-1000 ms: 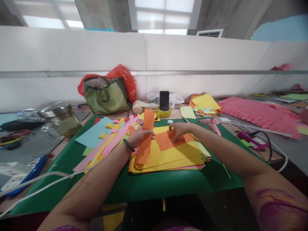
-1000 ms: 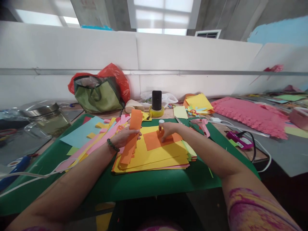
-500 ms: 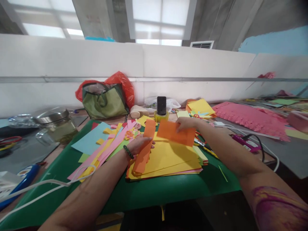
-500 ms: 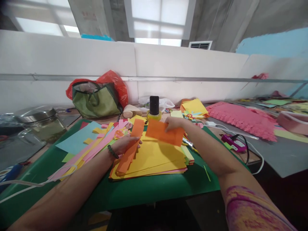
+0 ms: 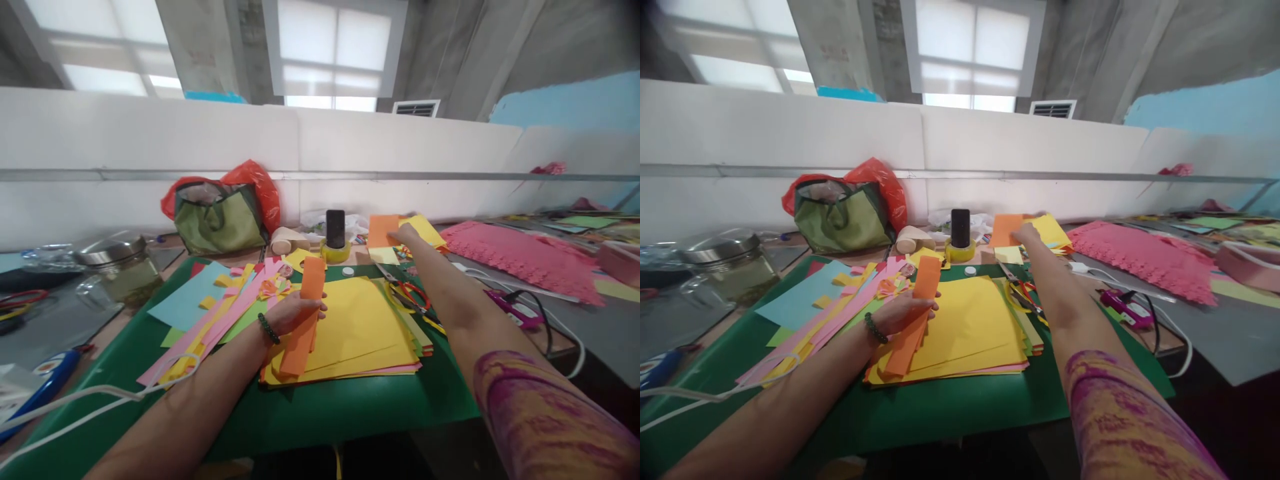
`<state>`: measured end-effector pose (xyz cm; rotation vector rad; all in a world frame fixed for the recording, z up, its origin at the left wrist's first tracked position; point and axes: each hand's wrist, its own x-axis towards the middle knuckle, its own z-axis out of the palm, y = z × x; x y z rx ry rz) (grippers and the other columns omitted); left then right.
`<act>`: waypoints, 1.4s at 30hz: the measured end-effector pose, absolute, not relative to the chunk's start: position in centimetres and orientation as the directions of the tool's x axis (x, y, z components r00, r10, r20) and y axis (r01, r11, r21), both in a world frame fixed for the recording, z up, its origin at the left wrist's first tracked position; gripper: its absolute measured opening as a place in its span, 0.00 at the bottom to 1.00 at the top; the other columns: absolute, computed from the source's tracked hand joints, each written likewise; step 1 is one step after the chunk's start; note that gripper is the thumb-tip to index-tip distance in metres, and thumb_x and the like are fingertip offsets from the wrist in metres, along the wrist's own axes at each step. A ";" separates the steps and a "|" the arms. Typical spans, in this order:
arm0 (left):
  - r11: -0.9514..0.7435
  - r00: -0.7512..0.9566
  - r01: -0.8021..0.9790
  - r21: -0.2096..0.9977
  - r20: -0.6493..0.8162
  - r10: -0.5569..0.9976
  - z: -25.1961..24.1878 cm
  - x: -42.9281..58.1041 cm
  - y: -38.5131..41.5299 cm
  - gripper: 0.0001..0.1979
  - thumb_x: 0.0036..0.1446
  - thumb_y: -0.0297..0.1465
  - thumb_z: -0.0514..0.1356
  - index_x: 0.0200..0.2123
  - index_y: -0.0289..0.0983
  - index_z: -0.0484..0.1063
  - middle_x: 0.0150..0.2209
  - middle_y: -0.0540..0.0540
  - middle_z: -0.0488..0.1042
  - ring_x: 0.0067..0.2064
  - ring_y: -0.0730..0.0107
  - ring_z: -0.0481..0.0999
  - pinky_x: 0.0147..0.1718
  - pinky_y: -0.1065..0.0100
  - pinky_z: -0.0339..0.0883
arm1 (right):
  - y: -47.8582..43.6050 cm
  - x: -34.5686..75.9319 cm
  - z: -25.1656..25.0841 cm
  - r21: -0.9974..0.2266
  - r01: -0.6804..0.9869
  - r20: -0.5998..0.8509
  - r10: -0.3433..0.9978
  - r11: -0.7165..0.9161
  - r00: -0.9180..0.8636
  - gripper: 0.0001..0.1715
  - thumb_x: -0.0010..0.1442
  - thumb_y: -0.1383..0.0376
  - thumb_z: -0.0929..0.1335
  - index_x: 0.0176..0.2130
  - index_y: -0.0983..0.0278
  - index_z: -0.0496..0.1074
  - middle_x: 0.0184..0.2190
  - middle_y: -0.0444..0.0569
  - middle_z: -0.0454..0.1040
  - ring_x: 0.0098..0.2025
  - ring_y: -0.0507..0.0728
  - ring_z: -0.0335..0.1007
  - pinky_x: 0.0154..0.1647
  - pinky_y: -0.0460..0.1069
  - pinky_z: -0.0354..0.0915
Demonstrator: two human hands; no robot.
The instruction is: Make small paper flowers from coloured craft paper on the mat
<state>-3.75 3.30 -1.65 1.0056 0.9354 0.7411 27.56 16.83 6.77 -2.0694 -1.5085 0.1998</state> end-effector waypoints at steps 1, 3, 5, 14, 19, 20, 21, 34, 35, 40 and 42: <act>0.359 0.420 -0.102 0.928 -0.287 0.861 -1.6 -3.7 3.2 0.18 0.41 0.31 0.71 0.35 0.32 0.71 0.28 0.47 0.75 0.28 0.71 0.75 0.26 0.71 0.66 | 16.5 26.9 7.0 -0.515 0.837 0.217 0.917 -0.184 0.335 0.20 0.64 0.60 0.67 0.54 0.65 0.67 0.52 0.53 0.69 0.48 0.59 0.70 0.47 0.59 0.69; 0.344 0.417 -0.119 0.931 -0.268 0.868 -1.8 -3.5 3.1 0.19 0.41 0.33 0.72 0.35 0.32 0.72 0.28 0.46 0.75 0.28 0.70 0.75 0.28 0.71 0.66 | 15.4 25.0 7.3 -0.520 0.848 0.243 0.936 -0.096 0.255 0.18 0.65 0.60 0.66 0.51 0.66 0.69 0.50 0.53 0.71 0.48 0.58 0.70 0.47 0.58 0.69; 0.332 0.419 -0.131 0.934 -0.252 0.872 -2.0 -3.3 3.1 0.20 0.39 0.36 0.72 0.34 0.32 0.73 0.29 0.46 0.75 0.28 0.70 0.76 0.28 0.70 0.66 | 13.4 22.4 7.1 -0.531 0.845 0.260 0.960 0.055 0.101 0.16 0.65 0.58 0.64 0.43 0.69 0.73 0.42 0.52 0.74 0.44 0.58 0.71 0.45 0.55 0.68; 0.223 0.463 -0.133 0.966 -0.139 0.876 -2.0 -2.5 2.3 0.23 0.33 0.40 0.74 0.30 0.31 0.73 0.27 0.47 0.75 0.26 0.69 0.75 0.33 0.65 0.69 | 5.7 14.7 3.6 -0.656 0.604 0.181 0.871 0.453 -0.457 0.11 0.46 0.63 0.75 0.30 0.65 0.73 0.26 0.43 0.72 0.28 0.51 0.65 0.28 0.46 0.60; 0.143 0.483 -0.090 0.986 -0.083 0.871 -1.5 -2.2 1.8 0.20 0.36 0.35 0.73 0.31 0.31 0.74 0.28 0.46 0.75 0.27 0.67 0.76 0.32 0.64 0.69 | 5.8 15.7 4.0 -0.741 0.517 0.139 0.850 0.430 -0.508 0.16 0.46 0.58 0.74 0.32 0.65 0.71 0.21 0.39 0.66 0.23 0.49 0.60 0.23 0.45 0.56; 0.132 0.491 -0.075 0.988 -0.079 0.867 -1.4 -2.1 1.7 0.19 0.37 0.34 0.73 0.31 0.31 0.74 0.28 0.46 0.75 0.27 0.67 0.76 0.31 0.64 0.69 | 5.6 15.7 4.0 -0.747 0.510 0.135 0.848 0.427 -0.513 0.17 0.44 0.56 0.74 0.31 0.65 0.71 0.20 0.38 0.64 0.22 0.49 0.58 0.22 0.44 0.54; 0.123 0.499 -0.061 0.991 -0.076 0.863 -1.2 -2.0 1.5 0.17 0.38 0.33 0.73 0.31 0.31 0.74 0.27 0.46 0.75 0.26 0.67 0.76 0.31 0.65 0.69 | 5.4 15.6 4.1 -0.751 0.506 0.133 0.847 0.425 -0.514 0.18 0.43 0.56 0.75 0.28 0.65 0.71 0.18 0.37 0.62 0.21 0.48 0.57 0.21 0.44 0.53; 0.160 0.421 0.160 0.974 -0.214 0.882 0.2 -1.9 4.0 0.15 0.49 0.37 0.67 0.32 0.35 0.67 0.26 0.47 0.75 0.28 0.64 0.78 0.28 0.66 0.71 | 0.4 28.8 10.3 -0.651 0.452 0.746 0.404 0.610 0.529 0.21 0.46 0.53 0.74 0.25 0.59 0.60 0.17 0.38 0.61 0.21 0.51 0.65 0.23 0.48 0.61; 0.160 0.414 0.192 0.968 -0.228 0.881 0.3 -1.4 4.8 0.14 0.49 0.37 0.67 0.31 0.35 0.67 0.26 0.46 0.75 0.29 0.64 0.78 0.30 0.66 0.71 | -0.6 28.9 9.4 -0.592 0.531 0.789 0.302 0.606 0.536 0.19 0.47 0.55 0.74 0.26 0.60 0.62 0.19 0.39 0.64 0.23 0.53 0.68 0.25 0.49 0.63; 0.069 0.354 0.439 0.896 -0.243 0.903 0.9 0.5 8.4 0.14 0.43 0.35 0.70 0.31 0.35 0.71 0.29 0.44 0.77 0.35 0.58 0.79 0.33 0.64 0.71 | -4.3 24.2 1.0 -0.290 0.756 0.865 0.498 0.587 -0.055 0.08 0.59 0.64 0.66 0.28 0.59 0.72 0.31 0.48 0.79 0.35 0.57 0.77 0.37 0.50 0.70; -0.005 0.293 0.542 0.840 -0.184 0.938 1.2 0.1 9.0 0.15 0.39 0.35 0.71 0.31 0.37 0.72 0.31 0.44 0.77 0.41 0.55 0.77 0.35 0.65 0.69 | -5.1 22.3 -2.3 -0.200 0.753 0.771 0.575 0.627 -0.273 0.13 0.61 0.68 0.62 0.29 0.59 0.71 0.34 0.49 0.80 0.36 0.55 0.77 0.36 0.48 0.69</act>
